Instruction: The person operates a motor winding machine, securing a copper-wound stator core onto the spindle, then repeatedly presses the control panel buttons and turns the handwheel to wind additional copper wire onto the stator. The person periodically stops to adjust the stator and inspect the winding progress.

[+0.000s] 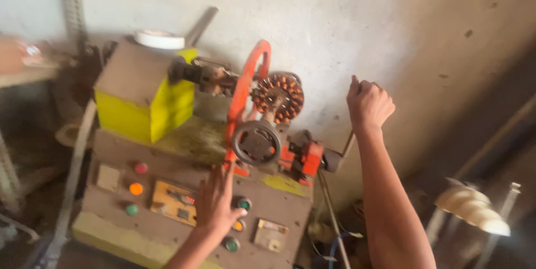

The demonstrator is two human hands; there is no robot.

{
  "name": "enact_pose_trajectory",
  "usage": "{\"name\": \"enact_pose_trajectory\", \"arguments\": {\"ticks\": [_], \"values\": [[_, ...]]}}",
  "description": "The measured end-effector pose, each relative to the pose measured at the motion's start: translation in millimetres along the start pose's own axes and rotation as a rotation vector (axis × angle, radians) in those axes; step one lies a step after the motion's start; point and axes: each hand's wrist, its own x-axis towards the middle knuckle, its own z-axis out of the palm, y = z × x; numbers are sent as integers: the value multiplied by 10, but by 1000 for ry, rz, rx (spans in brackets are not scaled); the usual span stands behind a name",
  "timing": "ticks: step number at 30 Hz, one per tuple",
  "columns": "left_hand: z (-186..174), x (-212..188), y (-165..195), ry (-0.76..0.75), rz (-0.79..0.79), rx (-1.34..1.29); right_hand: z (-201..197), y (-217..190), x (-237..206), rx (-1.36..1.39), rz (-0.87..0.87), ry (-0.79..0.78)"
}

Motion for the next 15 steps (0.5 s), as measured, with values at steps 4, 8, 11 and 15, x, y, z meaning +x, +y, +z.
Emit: {"name": "enact_pose_trajectory", "arguments": {"ticks": [4, 8, 11, 15], "values": [[-4, 66, -35, 11, 16, 7, 517, 39, -62, -46, -69, -103], [52, 39, -59, 99, 47, -44, 904, 134, -464, -47, -62, -316], [105, 53, -40, 94, 20, -42, 1083, 173, -621, -34, -40, -367], [121, 96, 21, 73, -66, -28, 1157, 175, -611, 29, -15, -364]]}}
